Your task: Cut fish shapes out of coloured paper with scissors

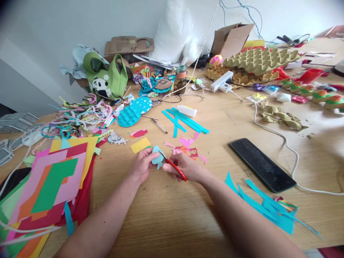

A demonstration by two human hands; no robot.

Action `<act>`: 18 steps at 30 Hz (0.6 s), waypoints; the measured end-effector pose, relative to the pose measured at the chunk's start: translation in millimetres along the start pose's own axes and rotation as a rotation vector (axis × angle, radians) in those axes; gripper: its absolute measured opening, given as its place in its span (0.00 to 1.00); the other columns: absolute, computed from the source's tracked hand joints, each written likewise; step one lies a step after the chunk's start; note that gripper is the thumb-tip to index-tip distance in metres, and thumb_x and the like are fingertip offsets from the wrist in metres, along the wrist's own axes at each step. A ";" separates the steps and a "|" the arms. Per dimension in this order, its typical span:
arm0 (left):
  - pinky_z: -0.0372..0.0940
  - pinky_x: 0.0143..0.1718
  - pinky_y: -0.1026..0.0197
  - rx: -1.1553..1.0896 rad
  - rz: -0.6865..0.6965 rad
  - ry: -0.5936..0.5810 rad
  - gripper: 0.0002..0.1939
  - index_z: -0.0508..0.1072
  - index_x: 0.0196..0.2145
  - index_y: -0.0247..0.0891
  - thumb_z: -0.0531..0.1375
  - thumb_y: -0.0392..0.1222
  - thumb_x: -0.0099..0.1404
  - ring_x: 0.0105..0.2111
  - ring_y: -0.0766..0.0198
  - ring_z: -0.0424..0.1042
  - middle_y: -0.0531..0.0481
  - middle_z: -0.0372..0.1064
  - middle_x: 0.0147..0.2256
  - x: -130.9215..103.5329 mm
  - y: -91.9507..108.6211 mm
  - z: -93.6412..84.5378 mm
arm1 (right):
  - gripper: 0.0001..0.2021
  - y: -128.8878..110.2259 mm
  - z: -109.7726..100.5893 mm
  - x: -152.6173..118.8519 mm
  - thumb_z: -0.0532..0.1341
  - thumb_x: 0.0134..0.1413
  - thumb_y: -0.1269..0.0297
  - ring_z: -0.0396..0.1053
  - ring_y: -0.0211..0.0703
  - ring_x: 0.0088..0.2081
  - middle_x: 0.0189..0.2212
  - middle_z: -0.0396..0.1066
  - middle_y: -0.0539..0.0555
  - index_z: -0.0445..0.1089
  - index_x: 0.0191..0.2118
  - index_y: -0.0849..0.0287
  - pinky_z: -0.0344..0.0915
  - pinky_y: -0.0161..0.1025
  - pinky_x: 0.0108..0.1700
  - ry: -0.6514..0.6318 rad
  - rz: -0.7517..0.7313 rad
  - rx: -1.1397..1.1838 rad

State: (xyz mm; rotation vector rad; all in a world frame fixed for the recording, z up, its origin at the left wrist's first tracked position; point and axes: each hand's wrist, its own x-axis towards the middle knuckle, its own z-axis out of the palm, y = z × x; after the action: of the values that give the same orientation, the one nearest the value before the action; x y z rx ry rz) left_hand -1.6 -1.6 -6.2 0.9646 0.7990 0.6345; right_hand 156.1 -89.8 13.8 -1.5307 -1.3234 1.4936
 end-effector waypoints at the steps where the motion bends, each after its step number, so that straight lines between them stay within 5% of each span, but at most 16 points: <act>1: 0.58 0.20 0.65 0.005 0.000 0.003 0.13 0.72 0.23 0.33 0.68 0.45 0.45 0.19 0.69 0.63 0.52 0.68 0.20 0.1 -0.1 -0.1 | 0.28 0.2 -0.1 0.0 0.66 0.42 0.36 0.62 0.35 0.16 0.15 0.63 0.47 0.61 0.24 0.57 0.56 0.31 0.17 -0.002 0.000 0.001; 18: 0.59 0.21 0.65 0.012 -0.004 0.002 0.12 0.73 0.25 0.33 0.67 0.45 0.47 0.20 0.69 0.63 0.51 0.68 0.21 1.5 -2.1 -1.6 | 0.28 -7.8 2.9 -1.3 0.66 0.43 0.36 0.59 0.33 0.15 0.14 0.59 0.45 0.58 0.21 0.57 0.55 0.31 0.16 0.020 -0.026 0.015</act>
State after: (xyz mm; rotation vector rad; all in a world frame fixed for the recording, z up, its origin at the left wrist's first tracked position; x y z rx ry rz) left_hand -1.8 -0.7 -9.0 0.9731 0.8072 0.6284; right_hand 151.6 -89.2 20.9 -1.5101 -1.3133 1.4653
